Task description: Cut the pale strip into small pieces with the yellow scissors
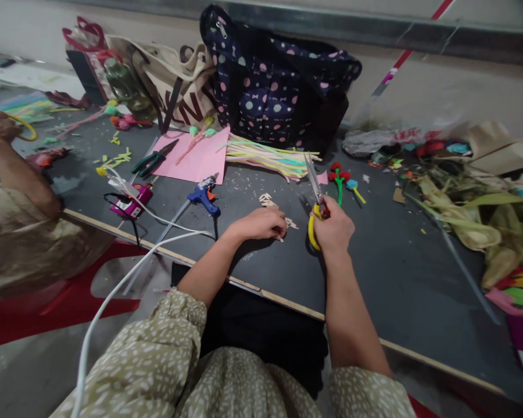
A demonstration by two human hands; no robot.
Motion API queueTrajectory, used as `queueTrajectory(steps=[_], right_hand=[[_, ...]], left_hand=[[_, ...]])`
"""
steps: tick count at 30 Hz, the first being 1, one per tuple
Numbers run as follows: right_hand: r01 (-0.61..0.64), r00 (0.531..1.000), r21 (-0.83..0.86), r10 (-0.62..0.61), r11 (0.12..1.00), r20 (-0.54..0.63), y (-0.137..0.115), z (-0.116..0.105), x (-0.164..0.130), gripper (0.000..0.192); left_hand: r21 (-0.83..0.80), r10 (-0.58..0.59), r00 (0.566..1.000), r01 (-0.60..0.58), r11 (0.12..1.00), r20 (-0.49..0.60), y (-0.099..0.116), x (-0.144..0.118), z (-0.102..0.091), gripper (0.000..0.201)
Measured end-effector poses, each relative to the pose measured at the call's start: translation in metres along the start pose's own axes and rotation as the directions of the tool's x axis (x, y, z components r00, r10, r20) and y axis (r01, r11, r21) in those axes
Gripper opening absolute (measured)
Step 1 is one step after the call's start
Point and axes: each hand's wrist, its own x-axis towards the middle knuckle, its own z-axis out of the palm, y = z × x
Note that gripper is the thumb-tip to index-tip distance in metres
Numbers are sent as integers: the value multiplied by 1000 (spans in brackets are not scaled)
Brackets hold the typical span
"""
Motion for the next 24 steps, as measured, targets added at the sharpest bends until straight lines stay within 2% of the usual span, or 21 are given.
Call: queueTrajectory(steps=[3, 6, 8, 10, 13, 15, 19, 24], right_hand=[[4, 1000, 2, -4, 1000, -4, 1, 1, -1, 43], [20, 999, 9, -19, 1000, -28, 1, 2, -2, 42], [29, 999, 20, -28, 999, -39, 1, 3, -2, 41], [52, 998, 42, -51, 998, -38, 0, 5, -4, 41], [123, 992, 75, -121, 990, -29, -3, 8, -9, 43], [183, 983, 94, -183, 979, -8, -7, 10, -13, 41], [302, 951, 103, -307, 948, 29, -16, 11, -20, 36], [377, 924, 12, -377, 926, 62, -19, 14, -24, 36]], left_hand=[[-86, -12, 998, 6, 996, -66, 2, 0, -1, 6], [-352, -83, 972, 1, 936, -218, 6, 1, -8, 9], [-576, -246, 898, -11, 817, -366, 6, 2, -11, 11], [-774, -449, 772, -87, 627, -451, 3, 3, -13, 19], [-894, -643, 621, -293, 340, -448, -5, 4, -13, 29], [-898, -712, 568, -386, 212, -413, -9, 5, -14, 35], [-891, -773, 533, -445, 90, -344, -12, 5, -15, 40], [-884, -809, 502, -466, 46, -306, -10, 5, -15, 31]])
